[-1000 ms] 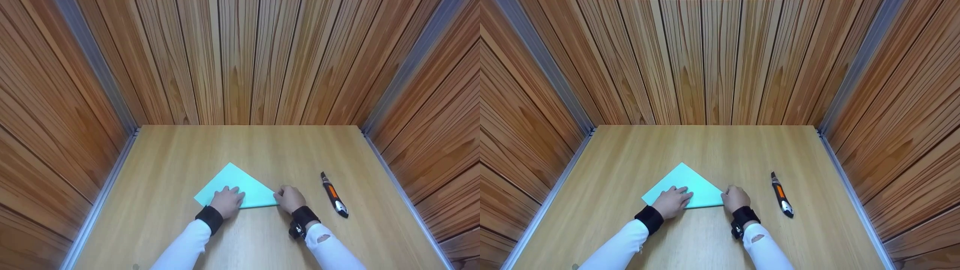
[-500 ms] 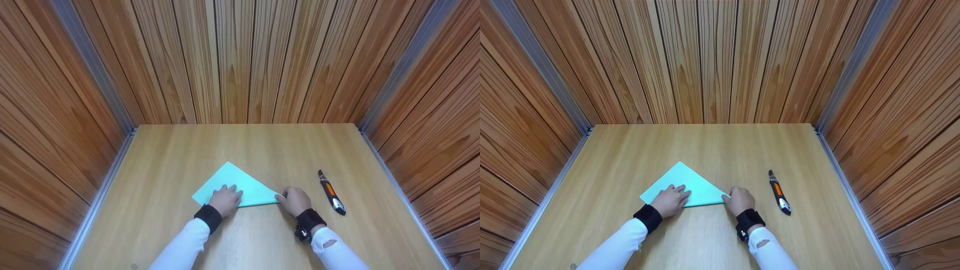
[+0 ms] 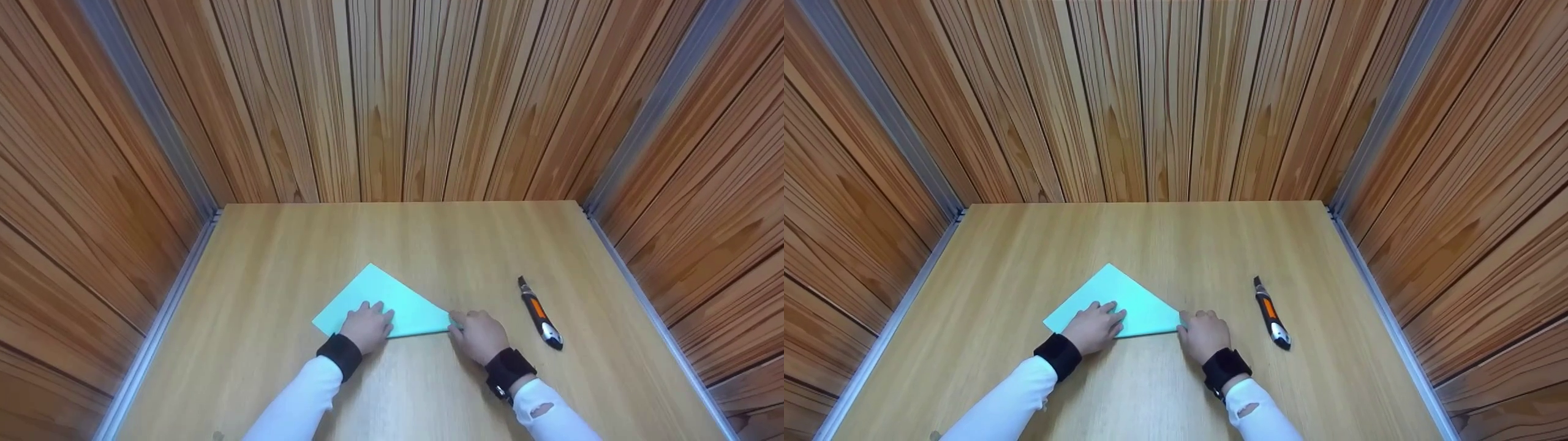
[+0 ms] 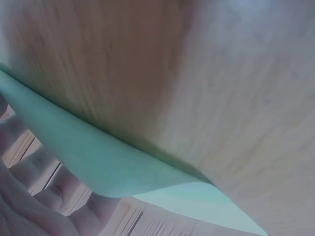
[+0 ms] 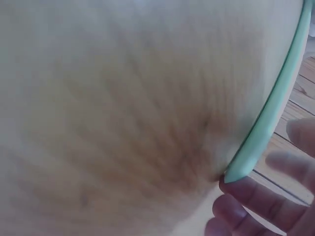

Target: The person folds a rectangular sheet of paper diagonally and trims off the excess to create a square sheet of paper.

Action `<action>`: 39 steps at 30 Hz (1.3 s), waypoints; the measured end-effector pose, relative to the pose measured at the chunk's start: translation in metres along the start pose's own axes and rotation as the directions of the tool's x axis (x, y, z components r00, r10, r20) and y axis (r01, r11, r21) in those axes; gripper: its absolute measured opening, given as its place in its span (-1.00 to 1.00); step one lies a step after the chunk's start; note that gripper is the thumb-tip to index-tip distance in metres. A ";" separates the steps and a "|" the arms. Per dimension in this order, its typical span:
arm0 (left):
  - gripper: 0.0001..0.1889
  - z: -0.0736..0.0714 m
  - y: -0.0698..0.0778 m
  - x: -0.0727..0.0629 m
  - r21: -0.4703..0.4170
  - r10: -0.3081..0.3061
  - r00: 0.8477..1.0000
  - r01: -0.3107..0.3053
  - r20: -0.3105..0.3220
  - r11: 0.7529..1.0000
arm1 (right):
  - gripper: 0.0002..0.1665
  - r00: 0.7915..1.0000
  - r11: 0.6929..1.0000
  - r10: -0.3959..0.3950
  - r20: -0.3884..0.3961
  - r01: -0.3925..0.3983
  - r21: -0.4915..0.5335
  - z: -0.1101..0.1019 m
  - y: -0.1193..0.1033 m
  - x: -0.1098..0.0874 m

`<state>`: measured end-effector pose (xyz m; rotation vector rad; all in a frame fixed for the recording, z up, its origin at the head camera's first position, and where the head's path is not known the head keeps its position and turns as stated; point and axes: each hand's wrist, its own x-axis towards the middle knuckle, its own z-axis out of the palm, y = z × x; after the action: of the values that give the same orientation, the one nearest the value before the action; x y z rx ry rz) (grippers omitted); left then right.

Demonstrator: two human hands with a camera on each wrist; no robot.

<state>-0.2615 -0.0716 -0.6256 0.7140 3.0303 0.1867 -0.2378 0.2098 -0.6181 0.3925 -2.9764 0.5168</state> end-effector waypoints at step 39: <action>-0.49 0.007 0.005 0.002 0.064 -0.021 1.000 0.021 -0.007 0.998 | -0.45 0.993 0.988 -0.017 0.118 0.035 -0.153 0.001 -0.009 -0.007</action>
<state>-0.2606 -0.0661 -0.6317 0.6862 3.0615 0.0919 -0.2288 0.2027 -0.6170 0.4608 -3.0909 0.2664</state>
